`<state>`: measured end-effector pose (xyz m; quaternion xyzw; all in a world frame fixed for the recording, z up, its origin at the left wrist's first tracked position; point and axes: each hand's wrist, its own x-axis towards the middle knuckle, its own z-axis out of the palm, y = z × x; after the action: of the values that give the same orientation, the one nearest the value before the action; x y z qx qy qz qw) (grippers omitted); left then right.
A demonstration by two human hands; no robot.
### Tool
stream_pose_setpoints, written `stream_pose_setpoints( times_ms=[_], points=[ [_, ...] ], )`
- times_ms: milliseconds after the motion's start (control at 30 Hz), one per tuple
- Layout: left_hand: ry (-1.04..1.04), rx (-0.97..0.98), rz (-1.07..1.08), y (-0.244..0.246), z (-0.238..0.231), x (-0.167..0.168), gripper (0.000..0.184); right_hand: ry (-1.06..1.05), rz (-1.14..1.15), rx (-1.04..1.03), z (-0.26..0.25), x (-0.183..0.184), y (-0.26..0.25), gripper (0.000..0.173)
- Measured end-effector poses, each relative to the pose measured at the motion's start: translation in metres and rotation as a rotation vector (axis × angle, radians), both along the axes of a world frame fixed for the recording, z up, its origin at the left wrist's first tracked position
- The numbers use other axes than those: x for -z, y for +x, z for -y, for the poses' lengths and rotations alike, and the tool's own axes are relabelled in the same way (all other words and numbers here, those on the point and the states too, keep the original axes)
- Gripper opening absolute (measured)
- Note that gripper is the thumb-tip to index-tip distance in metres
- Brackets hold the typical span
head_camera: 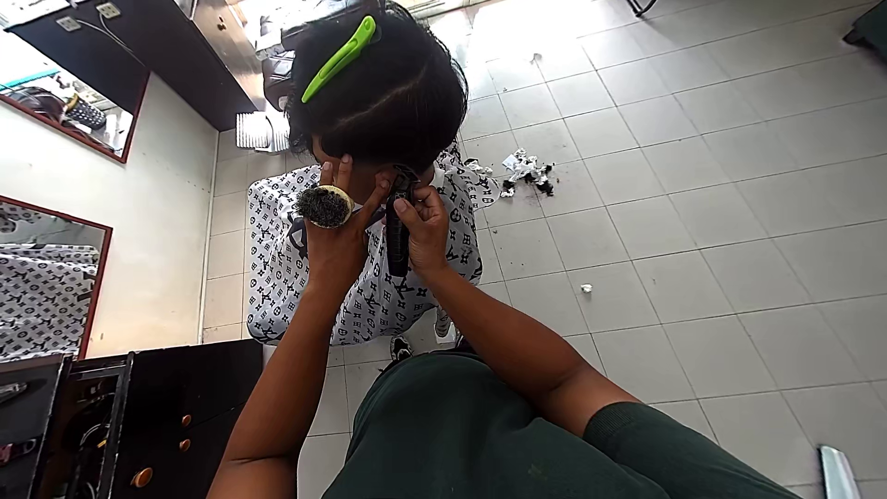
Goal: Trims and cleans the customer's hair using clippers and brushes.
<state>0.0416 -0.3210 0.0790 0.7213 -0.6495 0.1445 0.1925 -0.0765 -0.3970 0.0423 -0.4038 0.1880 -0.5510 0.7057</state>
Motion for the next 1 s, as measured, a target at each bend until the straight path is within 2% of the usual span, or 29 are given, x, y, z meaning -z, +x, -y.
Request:
stream_pose_setpoints(
  times_ms=[300, 400, 467, 500, 567, 600, 633, 733, 767, 800, 867, 933, 967, 1000],
  points=[
    [0.001, -0.016, 0.023, -0.001, 0.001, 0.001, 0.07, 0.009, -0.042, 0.009, 0.002, -0.003, 0.002, 0.018],
    [0.009, -0.023, -0.018, -0.002, 0.002, 0.002, 0.066, -0.032, -0.075, -0.064, 0.001, -0.006, -0.008, 0.019],
    [-0.004, 0.045, -0.075, -0.002, 0.0, 0.001, 0.069, -0.082, -0.132, -0.11, -0.003, -0.003, -0.027, 0.02],
    [-0.063, 0.121, -0.104, -0.002, -0.001, 0.003, 0.062, -0.093, -0.141, -0.1, -0.003, 0.001, -0.037, 0.022],
    [-0.308, 0.333, -0.17, -0.007, 0.001, 0.009, 0.037, -0.054, -0.149, -0.051, 0.0, 0.011, -0.06, 0.025],
    [-0.363, 0.406, -0.227, -0.016, 0.003, 0.009, 0.028, -0.014, -0.154, -0.025, 0.002, 0.016, -0.073, 0.024],
    [-0.313, 0.458, -0.367, -0.027, 0.005, 0.004, 0.024, 0.03, -0.156, 0.006, 0.004, 0.021, -0.086, 0.023],
    [0.343, 0.553, -1.086, -0.044, 0.025, -0.028, 0.025, 0.11, -0.183, 0.123, 0.006, 0.029, -0.123, 0.015],
    [0.395, 0.591, -1.243, -0.047, 0.035, -0.028, 0.022, 0.117, -0.195, 0.151, 0.006, 0.031, -0.137, 0.014],
    [0.35, 0.595, -1.317, -0.052, 0.045, -0.026, 0.02, 0.119, -0.207, 0.179, 0.007, 0.034, -0.15, 0.012],
    [0.297, 0.431, -1.371, -0.063, 0.061, -0.021, 0.02, 0.131, -0.237, 0.228, 0.011, 0.039, -0.177, 0.008],
    [0.485, 0.239, -1.43, -0.072, 0.073, -0.018, 0.025, 0.164, -0.251, 0.249, 0.016, 0.048, -0.205, 0.01],
    [0.535, 0.223, -1.42, -0.075, 0.075, -0.017, 0.024, 0.177, -0.255, 0.246, 0.02, 0.055, -0.22, 0.012],
    [0.496, 0.246, -1.378, -0.078, 0.075, -0.015, 0.024, 0.185, -0.258, 0.236, 0.026, 0.061, -0.234, 0.013]
  ],
)
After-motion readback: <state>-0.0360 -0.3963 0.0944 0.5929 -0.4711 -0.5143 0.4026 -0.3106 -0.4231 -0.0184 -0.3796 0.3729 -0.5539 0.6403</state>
